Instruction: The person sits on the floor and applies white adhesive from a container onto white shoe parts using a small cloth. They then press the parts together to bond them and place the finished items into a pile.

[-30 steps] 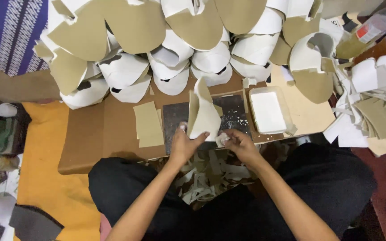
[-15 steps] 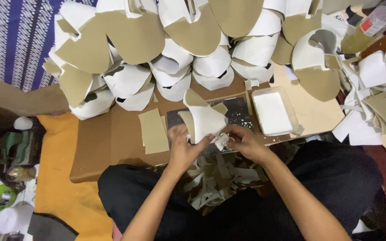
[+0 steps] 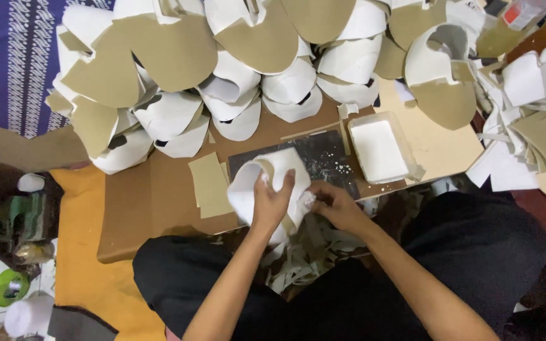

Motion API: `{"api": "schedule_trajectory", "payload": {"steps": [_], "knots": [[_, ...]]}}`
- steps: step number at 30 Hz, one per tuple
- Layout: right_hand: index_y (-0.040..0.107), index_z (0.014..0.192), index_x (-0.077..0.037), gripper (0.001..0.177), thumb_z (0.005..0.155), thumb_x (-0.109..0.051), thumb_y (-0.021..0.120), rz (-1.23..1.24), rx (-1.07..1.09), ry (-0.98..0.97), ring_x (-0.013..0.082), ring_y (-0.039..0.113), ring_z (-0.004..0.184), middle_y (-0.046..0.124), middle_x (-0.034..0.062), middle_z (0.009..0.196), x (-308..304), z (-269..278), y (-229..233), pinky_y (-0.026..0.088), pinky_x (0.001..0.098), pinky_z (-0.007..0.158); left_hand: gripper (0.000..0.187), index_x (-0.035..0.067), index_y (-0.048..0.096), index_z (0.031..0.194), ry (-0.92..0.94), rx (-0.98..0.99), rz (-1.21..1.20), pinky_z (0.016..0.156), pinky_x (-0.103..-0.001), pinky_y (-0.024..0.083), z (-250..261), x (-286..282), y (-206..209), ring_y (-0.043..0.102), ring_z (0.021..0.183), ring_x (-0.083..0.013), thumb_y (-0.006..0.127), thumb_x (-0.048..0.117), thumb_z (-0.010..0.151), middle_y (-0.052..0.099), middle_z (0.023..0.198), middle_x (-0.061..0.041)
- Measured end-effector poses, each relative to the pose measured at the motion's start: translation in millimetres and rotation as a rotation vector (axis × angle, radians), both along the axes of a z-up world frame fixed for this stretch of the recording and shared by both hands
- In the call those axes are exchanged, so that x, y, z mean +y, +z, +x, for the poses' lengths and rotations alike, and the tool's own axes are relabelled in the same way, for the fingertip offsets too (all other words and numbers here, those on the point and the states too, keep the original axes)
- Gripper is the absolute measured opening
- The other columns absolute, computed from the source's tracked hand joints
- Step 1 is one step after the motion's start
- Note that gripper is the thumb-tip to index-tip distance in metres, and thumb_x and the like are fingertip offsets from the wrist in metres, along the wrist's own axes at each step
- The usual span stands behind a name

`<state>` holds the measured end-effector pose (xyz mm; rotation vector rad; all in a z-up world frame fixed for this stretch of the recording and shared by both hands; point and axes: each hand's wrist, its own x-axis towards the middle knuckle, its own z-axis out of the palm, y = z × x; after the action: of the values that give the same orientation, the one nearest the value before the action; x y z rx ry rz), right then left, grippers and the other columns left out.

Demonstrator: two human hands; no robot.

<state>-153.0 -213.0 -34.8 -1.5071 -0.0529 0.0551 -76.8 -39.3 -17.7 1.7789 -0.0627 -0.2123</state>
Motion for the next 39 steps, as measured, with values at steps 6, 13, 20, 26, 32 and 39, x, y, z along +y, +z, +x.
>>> {"api": "schedule_trajectory", "payload": {"steps": [6, 13, 20, 26, 32, 39], "knots": [[0.065, 0.128, -0.006, 0.035, 0.096, -0.019, 0.07, -0.331, 0.231, -0.162, 0.0314, 0.057, 0.131, 0.068, 0.0155, 0.126, -12, 5, -19, 0.038, 0.0502, 0.115, 0.08, -0.003, 0.021, 0.154, -0.155, 0.027, -0.031, 0.118, -0.062, 0.03, 28, -36, 46, 0.038, 0.141, -0.0527, 0.064, 0.002, 0.087, 0.043, 0.147, -0.037], [0.065, 0.123, -0.007, 0.033, 0.094, -0.021, 0.068, -0.431, 0.362, -0.253, 0.0355, 0.053, 0.135, 0.057, 0.0154, 0.134, -10, -6, -30, 0.042, 0.0513, 0.114, 0.071, 0.003, 0.016, 0.154, -0.156, -0.118, 0.187, 0.111, -0.062, 0.041, 14, -47, 1, 0.049, 0.131, -0.0549, 0.057, 0.007, 0.096, 0.047, 0.14, -0.043], [0.072, 0.114, -0.008, 0.023, 0.091, -0.012, 0.072, -0.881, 0.134, -0.614, 0.0417, 0.071, 0.095, 0.072, 0.0194, 0.097, -109, 8, 50, 0.057, 0.0491, 0.078, 0.035, 0.01, 0.06, 0.134, -0.353, -0.745, 0.766, 0.096, -0.033, 0.055, 16, -46, -45, 0.065, 0.108, -0.0265, 0.053, 0.003, 0.1, 0.065, 0.117, -0.011], [0.075, 0.111, -0.013, 0.028, 0.084, -0.012, 0.077, -1.361, 0.118, -0.42, 0.0323, 0.076, 0.086, 0.077, 0.0102, 0.09, -141, 45, 45, 0.059, 0.0451, 0.075, 0.037, 0.009, 0.064, 0.132, -0.424, -0.593, 0.706, 0.09, -0.032, 0.051, 16, -46, -32, 0.062, 0.102, -0.0237, 0.064, 0.025, 0.099, 0.068, 0.106, -0.012], [0.08, 0.103, -0.018, 0.019, 0.084, -0.018, 0.079, -1.597, 0.145, -0.284, 0.0243, 0.075, 0.085, 0.078, 0.0037, 0.084, -145, 59, 11, 0.059, 0.0369, 0.072, 0.078, 0.013, 0.044, 0.152, -0.598, -0.469, 0.774, 0.098, -0.035, 0.043, 26, -34, -33, 0.052, 0.116, -0.0312, 0.078, 0.034, 0.085, 0.06, 0.117, -0.02], [0.079, 0.105, -0.016, 0.019, 0.087, -0.024, 0.076, -1.497, 0.142, -0.339, 0.0281, 0.073, 0.094, 0.078, 0.0052, 0.088, -145, 49, 21, 0.059, 0.0435, 0.076, 0.082, 0.012, 0.039, 0.155, -0.546, -0.227, 0.616, 0.102, -0.039, 0.05, 9, -26, 36, 0.06, 0.116, -0.0406, 0.08, 0.028, 0.085, 0.052, 0.125, -0.032]]}}
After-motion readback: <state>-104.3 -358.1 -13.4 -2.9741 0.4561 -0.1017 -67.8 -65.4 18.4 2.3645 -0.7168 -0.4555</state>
